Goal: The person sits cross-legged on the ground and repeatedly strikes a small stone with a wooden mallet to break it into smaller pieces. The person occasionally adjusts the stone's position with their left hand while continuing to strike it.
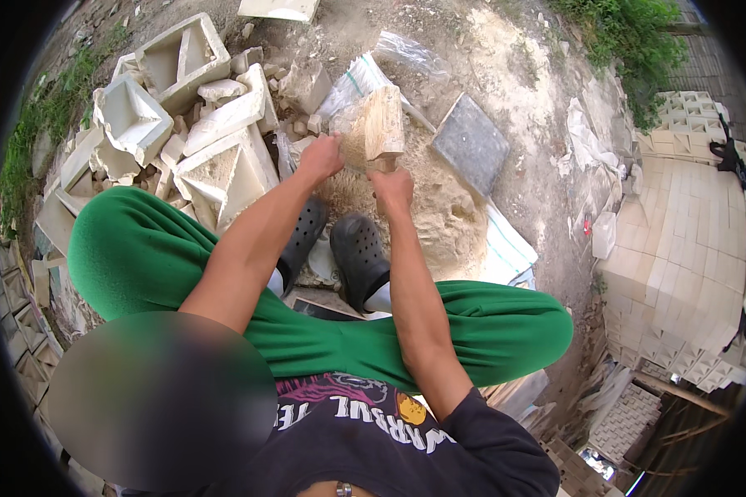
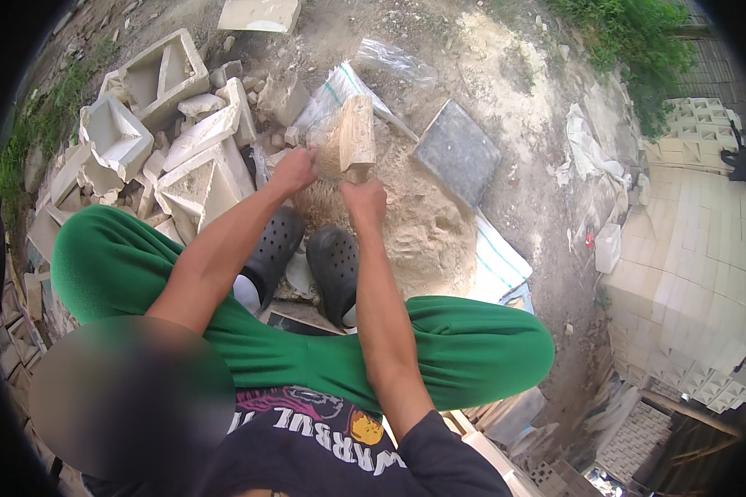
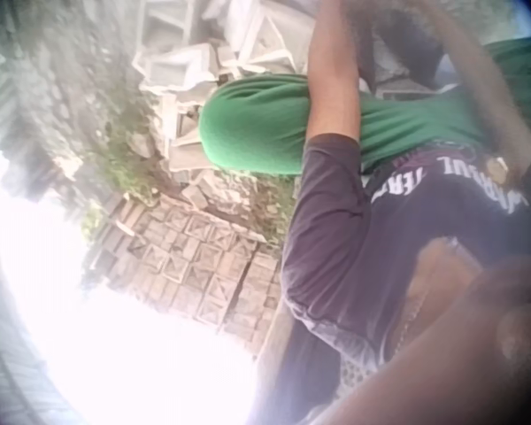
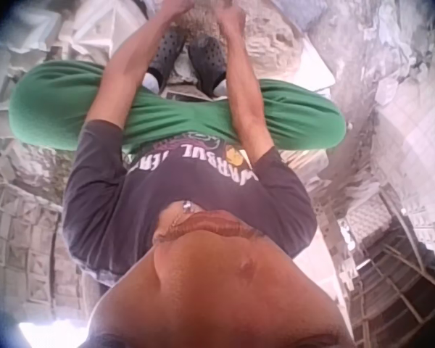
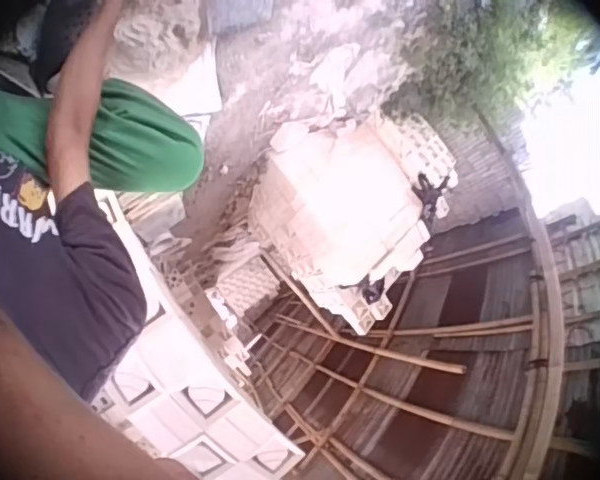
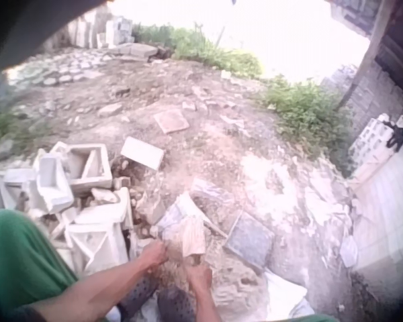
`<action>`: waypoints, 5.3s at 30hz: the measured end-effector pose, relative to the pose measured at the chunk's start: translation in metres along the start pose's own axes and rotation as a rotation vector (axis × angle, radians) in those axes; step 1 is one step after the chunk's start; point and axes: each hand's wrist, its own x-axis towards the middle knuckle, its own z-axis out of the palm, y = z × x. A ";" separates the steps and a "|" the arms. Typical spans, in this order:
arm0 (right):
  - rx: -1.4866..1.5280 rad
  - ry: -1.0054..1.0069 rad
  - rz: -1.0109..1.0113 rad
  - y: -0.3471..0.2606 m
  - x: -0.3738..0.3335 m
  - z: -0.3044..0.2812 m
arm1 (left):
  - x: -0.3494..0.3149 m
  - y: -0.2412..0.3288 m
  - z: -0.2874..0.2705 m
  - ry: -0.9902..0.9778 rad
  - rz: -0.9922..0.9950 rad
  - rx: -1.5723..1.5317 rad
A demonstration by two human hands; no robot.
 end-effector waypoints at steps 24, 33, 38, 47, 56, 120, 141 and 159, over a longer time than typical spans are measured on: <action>0.439 -0.038 0.123 -0.003 -0.087 -0.135 | 0.014 0.030 0.039 0.375 0.217 0.257; 0.693 -0.028 0.251 0.062 -0.094 -0.101 | -0.004 0.080 0.062 0.023 0.479 -0.140; 0.834 -0.084 0.347 0.073 -0.076 -0.068 | 0.005 0.063 0.058 0.244 0.268 0.234; 0.875 -0.093 0.470 0.106 -0.058 -0.026 | 0.013 0.060 0.056 0.356 0.337 0.229; 1.066 -0.034 0.488 0.083 -0.048 -0.061 | -0.030 0.079 0.072 -0.280 0.606 -0.155; 0.872 -0.144 0.360 0.061 -0.054 -0.062 | -0.043 0.061 0.075 0.110 0.343 0.082; 0.865 -0.172 0.358 0.068 -0.058 -0.056 | -0.035 0.033 0.032 0.210 0.223 0.507; 0.770 -0.175 0.365 0.064 -0.056 -0.052 | -0.045 0.063 0.044 0.128 0.011 0.396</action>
